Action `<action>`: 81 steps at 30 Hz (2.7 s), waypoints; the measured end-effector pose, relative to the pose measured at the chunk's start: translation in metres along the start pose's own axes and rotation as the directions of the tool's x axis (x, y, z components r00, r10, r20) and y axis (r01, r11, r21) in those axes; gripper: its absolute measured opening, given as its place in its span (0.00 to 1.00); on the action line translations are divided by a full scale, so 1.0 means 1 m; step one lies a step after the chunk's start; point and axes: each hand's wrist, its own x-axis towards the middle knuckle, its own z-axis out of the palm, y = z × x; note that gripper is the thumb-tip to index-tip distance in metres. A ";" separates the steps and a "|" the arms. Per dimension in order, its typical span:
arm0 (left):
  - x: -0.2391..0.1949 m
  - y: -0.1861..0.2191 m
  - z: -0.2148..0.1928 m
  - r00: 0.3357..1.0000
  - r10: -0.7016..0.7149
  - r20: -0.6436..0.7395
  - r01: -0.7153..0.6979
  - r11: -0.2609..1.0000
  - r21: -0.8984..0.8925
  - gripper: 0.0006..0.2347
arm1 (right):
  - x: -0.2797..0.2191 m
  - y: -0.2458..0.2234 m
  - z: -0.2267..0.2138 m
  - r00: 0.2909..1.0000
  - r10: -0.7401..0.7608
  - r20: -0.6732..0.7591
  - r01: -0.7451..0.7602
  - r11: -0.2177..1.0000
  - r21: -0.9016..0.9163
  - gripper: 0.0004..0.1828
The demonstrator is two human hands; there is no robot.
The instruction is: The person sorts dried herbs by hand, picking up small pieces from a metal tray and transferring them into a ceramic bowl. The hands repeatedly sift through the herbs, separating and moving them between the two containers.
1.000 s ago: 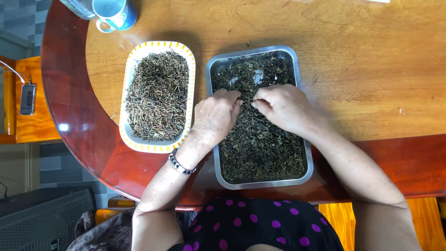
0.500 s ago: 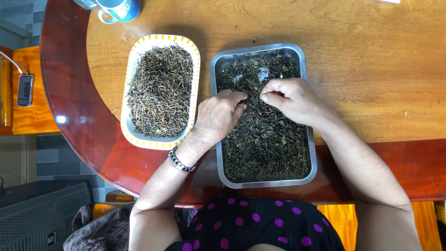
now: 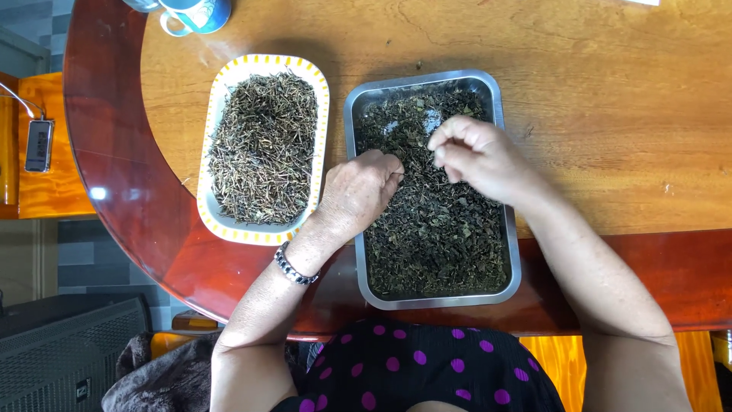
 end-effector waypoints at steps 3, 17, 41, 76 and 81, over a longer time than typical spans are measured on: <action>0.001 -0.003 -0.001 1.000 -0.011 0.003 0.011 0.997 -0.083 0.03 | -0.008 -0.013 0.015 0.991 -0.127 -0.038 0.111 0.955 -0.275 0.08; 0.006 -0.009 0.006 0.998 -0.032 -0.056 0.020 0.979 -0.203 0.06 | 0.000 -0.021 0.003 0.999 -0.041 -0.021 0.034 0.960 -0.279 0.07; -0.001 0.018 -0.002 0.966 -0.183 0.182 0.180 -0.027 -0.983 0.15 | -0.009 -0.010 -0.017 0.999 -0.032 0.015 0.024 0.934 0.357 0.09; 0.000 0.018 0.017 0.934 -0.110 0.340 0.254 -0.467 -0.847 0.16 | -0.045 -0.027 0.027 0.950 -0.119 -0.290 0.150 0.985 0.088 0.05; -0.001 0.017 0.019 0.935 -0.113 0.337 0.245 -0.483 -0.841 0.13 | -0.057 -0.023 0.034 0.944 -0.155 -0.290 0.112 0.980 -0.162 0.02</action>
